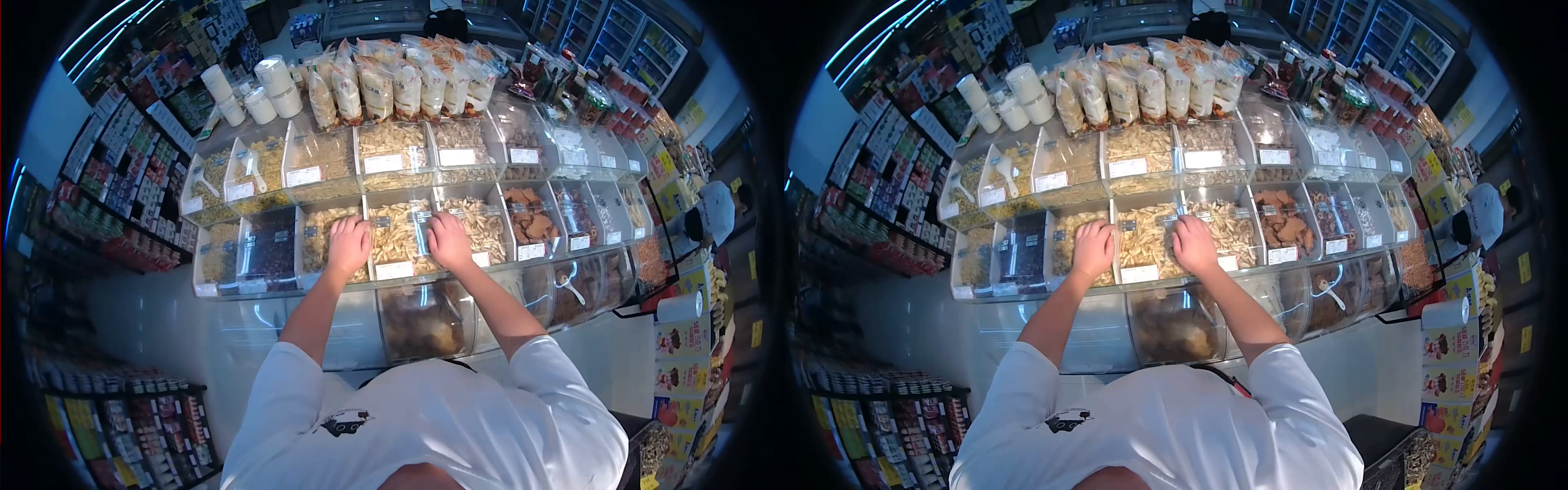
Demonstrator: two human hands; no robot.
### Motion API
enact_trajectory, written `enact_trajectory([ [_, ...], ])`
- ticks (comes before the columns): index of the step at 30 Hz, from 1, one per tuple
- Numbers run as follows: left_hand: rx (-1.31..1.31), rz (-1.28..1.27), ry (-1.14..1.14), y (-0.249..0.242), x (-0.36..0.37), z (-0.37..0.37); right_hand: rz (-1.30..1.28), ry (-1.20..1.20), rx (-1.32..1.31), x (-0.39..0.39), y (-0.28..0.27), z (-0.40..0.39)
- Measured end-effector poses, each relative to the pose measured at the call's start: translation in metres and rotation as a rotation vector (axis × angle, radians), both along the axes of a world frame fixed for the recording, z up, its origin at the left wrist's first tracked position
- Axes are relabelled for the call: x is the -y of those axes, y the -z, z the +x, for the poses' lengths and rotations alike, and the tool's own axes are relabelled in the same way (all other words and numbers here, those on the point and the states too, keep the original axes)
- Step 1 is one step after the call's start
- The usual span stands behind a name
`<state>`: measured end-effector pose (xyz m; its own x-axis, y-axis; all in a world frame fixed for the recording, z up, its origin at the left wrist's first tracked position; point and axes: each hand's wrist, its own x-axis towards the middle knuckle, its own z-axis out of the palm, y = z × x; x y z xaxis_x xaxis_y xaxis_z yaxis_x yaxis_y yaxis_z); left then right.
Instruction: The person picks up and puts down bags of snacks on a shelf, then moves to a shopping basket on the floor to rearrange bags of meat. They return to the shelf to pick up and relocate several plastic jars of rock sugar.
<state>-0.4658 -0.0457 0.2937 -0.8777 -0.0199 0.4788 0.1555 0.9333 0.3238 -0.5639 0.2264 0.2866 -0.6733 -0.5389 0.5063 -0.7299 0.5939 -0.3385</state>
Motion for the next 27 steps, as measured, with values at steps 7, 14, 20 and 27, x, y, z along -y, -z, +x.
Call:
enact_trajectory([
  [7,-0.015,-0.223,0.021,-0.004,0.072,0.052,0.022,0.010,-0.049,0.003,0.002,0.004],
  [14,-0.009,-0.180,-0.011,0.005,0.078,0.054,0.097,0.047,-0.050,0.004,0.007,0.004],
  [20,-0.001,-0.182,-0.039,0.015,0.083,0.052,0.129,0.067,-0.077,0.007,0.010,0.003],
  [27,-0.015,-0.171,-0.063,0.022,0.084,0.052,0.112,0.078,-0.106,0.006,0.015,0.004],
])
